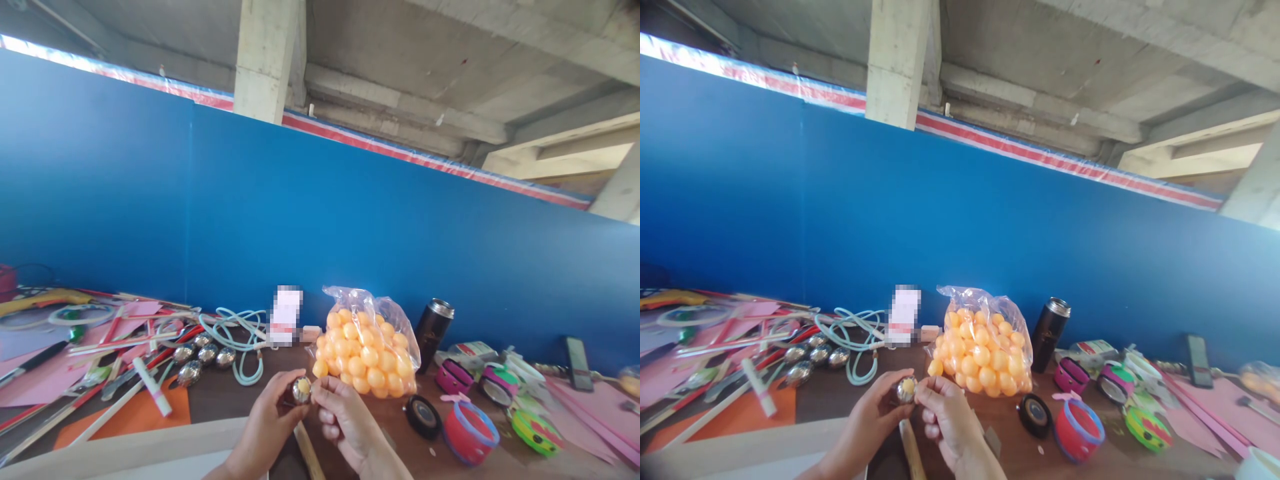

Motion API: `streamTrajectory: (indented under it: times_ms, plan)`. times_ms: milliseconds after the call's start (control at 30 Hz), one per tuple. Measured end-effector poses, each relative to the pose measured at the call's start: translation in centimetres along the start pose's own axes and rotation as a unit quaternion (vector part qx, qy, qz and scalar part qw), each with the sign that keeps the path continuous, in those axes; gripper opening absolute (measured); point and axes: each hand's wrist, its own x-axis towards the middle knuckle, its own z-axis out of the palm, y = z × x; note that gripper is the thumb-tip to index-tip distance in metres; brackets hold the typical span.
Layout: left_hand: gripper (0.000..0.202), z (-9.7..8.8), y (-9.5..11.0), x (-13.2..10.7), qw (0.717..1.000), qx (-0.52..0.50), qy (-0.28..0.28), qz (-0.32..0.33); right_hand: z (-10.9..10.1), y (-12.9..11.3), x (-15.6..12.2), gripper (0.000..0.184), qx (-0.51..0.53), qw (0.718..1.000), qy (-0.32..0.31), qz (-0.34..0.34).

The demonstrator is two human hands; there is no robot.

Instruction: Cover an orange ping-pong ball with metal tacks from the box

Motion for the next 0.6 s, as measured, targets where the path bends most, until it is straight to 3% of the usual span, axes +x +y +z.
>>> streamTrajectory:
  times_ms: [300, 600]
  plan:
    - [0.045, 0.0, 0.5, 0.0, 1.0, 0.021, 0.001, -0.013, 0.0, 0.6, 0.4, 0.026, 0.006, 0.999, 0.001, -0.031]
    - [0.043, -0.3, 0.4, 0.0, 0.999, 0.039, 0.0, -0.011, -0.1, 1.2, 0.4, 0.031, 0.016, 1.0, 0.019, -0.011]
